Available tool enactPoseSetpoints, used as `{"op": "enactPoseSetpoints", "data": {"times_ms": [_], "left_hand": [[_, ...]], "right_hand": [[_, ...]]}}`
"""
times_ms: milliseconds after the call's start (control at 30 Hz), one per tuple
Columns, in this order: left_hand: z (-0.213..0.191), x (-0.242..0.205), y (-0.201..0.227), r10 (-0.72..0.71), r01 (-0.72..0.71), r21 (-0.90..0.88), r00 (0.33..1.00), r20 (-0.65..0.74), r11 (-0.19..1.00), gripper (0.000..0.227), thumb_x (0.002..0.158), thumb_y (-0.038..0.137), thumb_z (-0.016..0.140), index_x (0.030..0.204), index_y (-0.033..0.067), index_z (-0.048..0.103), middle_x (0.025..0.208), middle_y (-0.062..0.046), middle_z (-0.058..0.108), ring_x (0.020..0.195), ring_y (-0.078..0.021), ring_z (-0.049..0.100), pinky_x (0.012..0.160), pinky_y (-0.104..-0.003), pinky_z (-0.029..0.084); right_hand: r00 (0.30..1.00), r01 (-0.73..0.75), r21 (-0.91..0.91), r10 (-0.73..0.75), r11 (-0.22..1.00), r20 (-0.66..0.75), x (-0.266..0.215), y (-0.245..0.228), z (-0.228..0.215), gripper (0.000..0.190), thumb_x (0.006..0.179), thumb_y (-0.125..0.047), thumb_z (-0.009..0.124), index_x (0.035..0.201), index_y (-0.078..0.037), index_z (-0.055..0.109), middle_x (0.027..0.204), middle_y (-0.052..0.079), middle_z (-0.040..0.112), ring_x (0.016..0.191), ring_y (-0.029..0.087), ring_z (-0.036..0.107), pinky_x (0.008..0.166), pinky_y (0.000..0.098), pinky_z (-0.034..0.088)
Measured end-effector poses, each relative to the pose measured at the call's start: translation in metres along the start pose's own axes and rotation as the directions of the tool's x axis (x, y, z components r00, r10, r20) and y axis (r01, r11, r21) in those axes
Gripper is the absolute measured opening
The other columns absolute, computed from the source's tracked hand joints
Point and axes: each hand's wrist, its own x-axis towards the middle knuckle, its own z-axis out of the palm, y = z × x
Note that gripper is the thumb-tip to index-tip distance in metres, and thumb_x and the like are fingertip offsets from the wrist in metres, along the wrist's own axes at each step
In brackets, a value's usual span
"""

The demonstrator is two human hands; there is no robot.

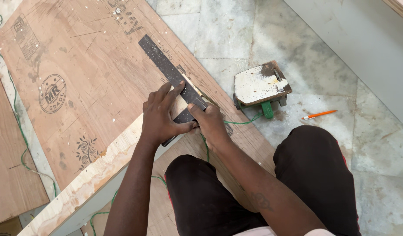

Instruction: The person uses a handheld electric planer to smooth the edges of a white rectangular board. They then use a try square and a pencil to mark a line on a separate wooden plank and proceed to trim the edge of that plank with the planer.

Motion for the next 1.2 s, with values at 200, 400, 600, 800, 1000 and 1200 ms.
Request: {"op": "enactPoseSetpoints", "data": {"times_ms": [200,400,600,800,1000,1200], "left_hand": [[0.0,0.002,0.0,-0.003,0.003,0.029,1.0,0.0,1.0,0.119,0.043,0.056,0.093,0.152,0.0273,0.053,0.149,-0.014,0.054,0.133,-0.0352,0.05,0.105,-0.055,0.038],[-0.002,0.002,0.001,0.019,-0.019,0.0,1.0,0.0,1.0,0.12,0.041,0.055,0.094,0.15,0.0255,0.054,0.148,-0.018,0.053,0.132,-0.0395,0.049,0.102,-0.058,0.039],[-0.005,0.002,0.0,0.085,-0.086,-0.017,0.995,-0.043,0.996,0.109,0.049,0.049,0.092,0.149,0.0224,0.058,0.148,-0.023,0.053,0.132,-0.0445,0.051,0.106,-0.058,0.042],[0.001,-0.001,0.004,0.074,-0.072,0.07,0.997,-0.026,0.995,0.111,0.048,0.047,0.091,0.15,0.0177,0.059,0.15,-0.022,0.054,0.131,-0.0417,0.052,0.107,-0.057,0.043],[0.009,-0.001,0.003,0.051,-0.051,0.063,0.999,-0.004,0.997,0.113,0.048,0.05,0.088,0.151,0.0159,0.057,0.151,-0.021,0.053,0.13,-0.0409,0.051,0.107,-0.057,0.042],[0.005,-0.004,0.001,0.056,-0.055,0.021,0.998,-0.012,0.998,0.109,0.05,0.053,0.09,0.149,0.0206,0.057,0.152,-0.02,0.049,0.133,-0.0413,0.049,0.109,-0.058,0.037]], "right_hand": [[1.0,0.005,0.021,-0.006,1.0,0.031,0.003,0.003,-0.001,0.028,0.094,-0.023,0.065,0.107,0.002,0.064,0.084,0.006,0.07,0.06,0.008,0.067,0.05,0.0268,0.06],[0.996,0.058,0.074,-0.063,0.996,0.065,0.008,0.016,-0.004,0.029,0.097,-0.024,0.068,0.105,0.004,0.065,0.083,0.006,0.069,0.063,0.01,0.067,0.052,0.0259,0.057],[0.981,-0.007,-0.299,0.064,0.954,0.183,-0.007,-0.023,-0.044,0.038,0.094,-0.04,0.065,0.111,-0.006,0.062,0.087,0.002,0.071,0.073,0.013,0.073,0.062,0.0271,0.059],[0.94,0.281,-0.698,-0.337,0.659,0.06,0.007,-0.129,-0.259,0.016,0.098,-0.017,0.069,0.107,-0.003,0.071,0.096,0.004,0.073,0.077,0.013,0.075,0.067,0.0268,0.063],[0.961,-0.211,-0.906,-0.246,-0.367,-0.124,0.06,-0.037,-0.449,0.03,0.096,-0.009,0.06,0.123,-0.016,0.069,0.121,0.014,0.065,0.108,0.035,0.066,0.085,0.0489,0.055],[0.971,-0.17,-0.904,-0.224,-0.393,-0.085,0.09,0.1,-0.531,0.02,0.107,-0.021,0.048,0.115,-0.016,0.066,0.116,0.016,0.063,0.106,0.036,0.067,0.075,0.0557,0.057]]}}
